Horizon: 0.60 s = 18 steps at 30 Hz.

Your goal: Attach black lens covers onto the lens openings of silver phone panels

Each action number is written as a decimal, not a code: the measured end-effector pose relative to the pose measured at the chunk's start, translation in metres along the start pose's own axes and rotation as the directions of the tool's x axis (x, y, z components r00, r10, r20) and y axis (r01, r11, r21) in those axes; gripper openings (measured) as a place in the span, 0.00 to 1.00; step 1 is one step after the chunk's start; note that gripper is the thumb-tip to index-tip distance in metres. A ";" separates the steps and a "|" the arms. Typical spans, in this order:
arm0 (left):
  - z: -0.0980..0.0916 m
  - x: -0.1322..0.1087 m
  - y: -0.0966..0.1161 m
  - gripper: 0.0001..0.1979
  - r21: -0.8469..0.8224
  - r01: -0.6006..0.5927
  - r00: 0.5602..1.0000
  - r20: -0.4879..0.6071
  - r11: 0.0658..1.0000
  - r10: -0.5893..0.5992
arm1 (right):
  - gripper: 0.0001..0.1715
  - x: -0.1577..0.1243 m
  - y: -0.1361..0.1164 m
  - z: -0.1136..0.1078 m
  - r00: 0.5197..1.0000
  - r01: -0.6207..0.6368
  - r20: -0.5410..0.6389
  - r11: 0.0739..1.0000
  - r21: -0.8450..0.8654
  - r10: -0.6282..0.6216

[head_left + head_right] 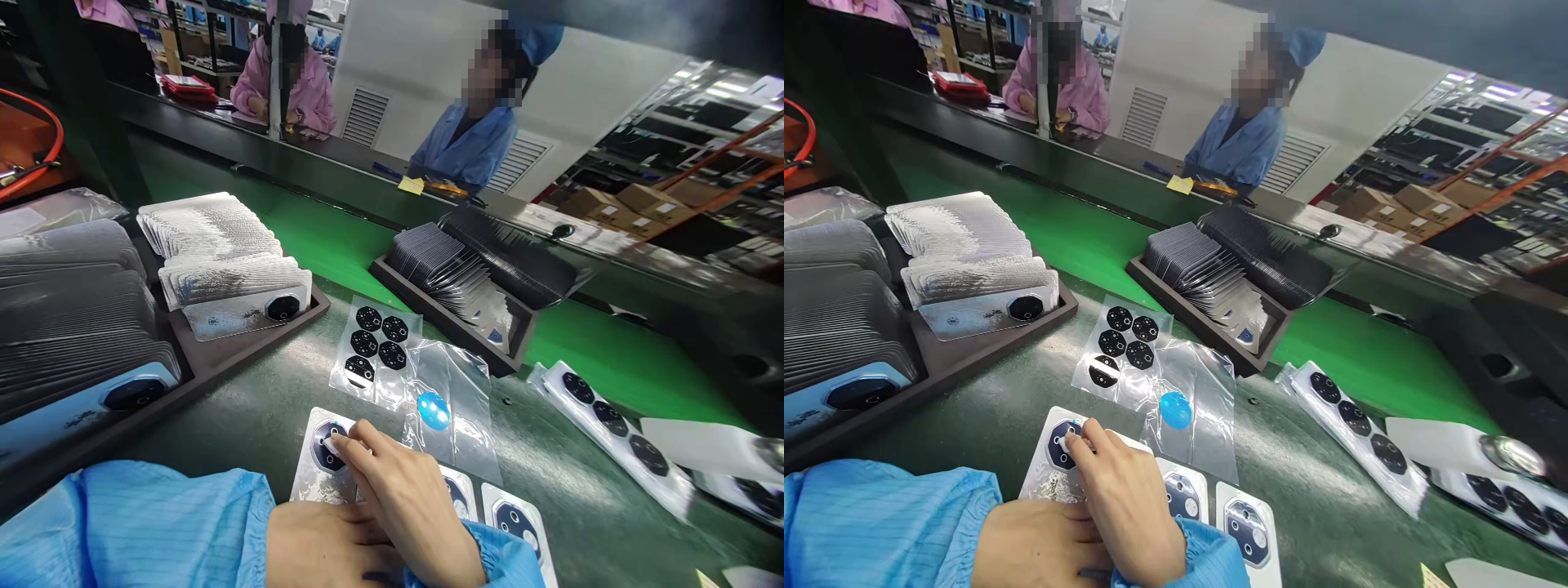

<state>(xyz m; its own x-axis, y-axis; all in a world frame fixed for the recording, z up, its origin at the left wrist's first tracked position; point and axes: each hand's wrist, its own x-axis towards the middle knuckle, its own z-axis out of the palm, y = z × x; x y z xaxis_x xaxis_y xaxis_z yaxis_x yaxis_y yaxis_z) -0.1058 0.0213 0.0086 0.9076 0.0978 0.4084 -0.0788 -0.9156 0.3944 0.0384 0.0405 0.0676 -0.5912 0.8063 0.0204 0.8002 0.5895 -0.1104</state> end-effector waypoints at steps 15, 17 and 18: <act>-0.001 0.001 0.000 0.19 -0.005 0.002 0.998 0.067 1.000 -0.002 | 0.12 -0.003 -0.002 0.006 0.998 -0.024 -0.057 0.997 0.078 0.029; -0.002 0.001 0.000 0.19 0.001 0.002 0.997 0.073 1.000 -0.002 | 0.13 -0.002 -0.003 0.008 0.998 -0.036 -0.052 0.994 0.099 0.041; -0.003 0.001 0.000 0.19 0.001 0.002 0.997 0.077 1.000 -0.003 | 0.13 -0.002 -0.002 0.009 0.998 -0.046 -0.047 0.993 0.107 0.052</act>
<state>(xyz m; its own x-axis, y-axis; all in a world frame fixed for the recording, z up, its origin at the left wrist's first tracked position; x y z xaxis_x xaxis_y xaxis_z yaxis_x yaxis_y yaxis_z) -0.1061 0.0225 0.0111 0.9370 0.0697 0.3424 -0.0760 -0.9159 0.3942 0.0373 0.0375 0.0585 -0.5435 0.8371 0.0618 0.8113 0.5427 -0.2174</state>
